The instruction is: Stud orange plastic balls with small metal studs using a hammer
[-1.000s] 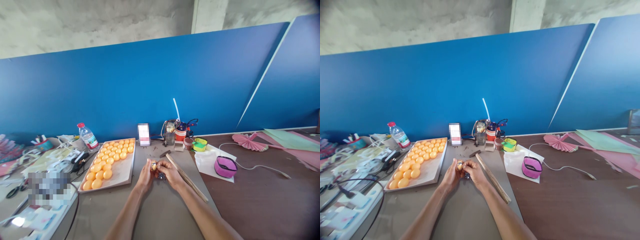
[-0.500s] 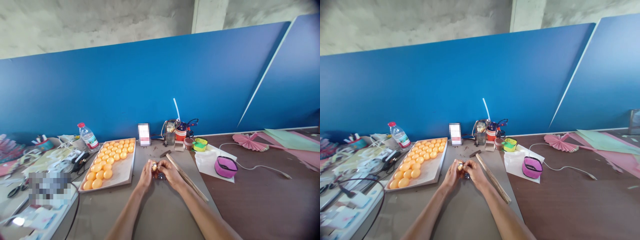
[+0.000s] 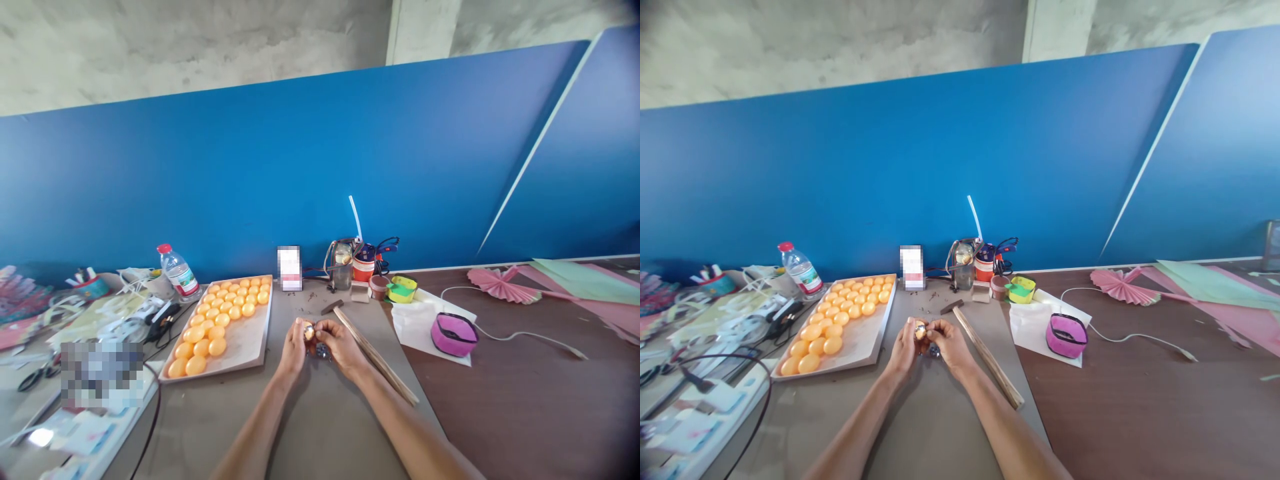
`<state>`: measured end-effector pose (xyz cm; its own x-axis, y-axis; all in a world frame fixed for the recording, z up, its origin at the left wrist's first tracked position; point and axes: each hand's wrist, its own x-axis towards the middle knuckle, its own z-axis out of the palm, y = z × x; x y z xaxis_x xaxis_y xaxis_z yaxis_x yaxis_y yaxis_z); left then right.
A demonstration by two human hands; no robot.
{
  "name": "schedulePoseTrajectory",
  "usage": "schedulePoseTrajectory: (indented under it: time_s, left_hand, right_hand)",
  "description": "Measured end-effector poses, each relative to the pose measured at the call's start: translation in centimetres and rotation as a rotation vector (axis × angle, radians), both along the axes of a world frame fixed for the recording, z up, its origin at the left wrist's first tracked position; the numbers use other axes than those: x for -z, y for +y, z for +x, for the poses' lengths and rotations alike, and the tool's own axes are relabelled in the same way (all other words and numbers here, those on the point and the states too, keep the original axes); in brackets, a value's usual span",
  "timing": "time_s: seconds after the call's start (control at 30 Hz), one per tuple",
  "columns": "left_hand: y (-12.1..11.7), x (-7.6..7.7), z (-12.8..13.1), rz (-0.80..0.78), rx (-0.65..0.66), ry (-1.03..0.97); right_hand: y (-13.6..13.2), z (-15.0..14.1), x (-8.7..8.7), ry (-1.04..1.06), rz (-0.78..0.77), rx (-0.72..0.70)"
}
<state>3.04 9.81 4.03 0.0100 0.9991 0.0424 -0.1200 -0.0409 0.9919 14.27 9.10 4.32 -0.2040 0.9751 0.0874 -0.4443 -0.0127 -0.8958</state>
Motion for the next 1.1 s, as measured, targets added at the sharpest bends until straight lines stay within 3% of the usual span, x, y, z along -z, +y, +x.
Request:
schedulePoseTrajectory:
  time_s: [0.6,0.77,0.83,0.97,1.03,1.1]
  left_hand:
    - [0.1,0.6,-0.2,0.036,-0.012,0.058]
    - [0.2,0.6,0.2,-0.068,0.085,-0.160]
    - [0.2,0.2,0.3,-0.124,0.125,-0.282]
    - [0.2,-0.7,0.0,-0.205,0.171,-0.457]
    - [0.2,-1.0,-0.3,-0.225,0.201,-0.521]
    - [0.2,-1.1,-0.6,-0.238,0.233,-0.576]
  right_hand:
    - [0.1,-0.3,1.1,-0.045,0.021,0.045]
    - [0.7,0.1,1.5,-0.034,-0.025,0.104]
    - [1.3,1.1,1.7,-0.169,0.020,0.241]
    - [2.1,3.9,2.3,-0.789,0.216,0.667]
    - [2.1,4.8,2.4,-1.128,0.231,0.731]
    - [1.9,5.2,2.4,-1.403,0.160,0.679]
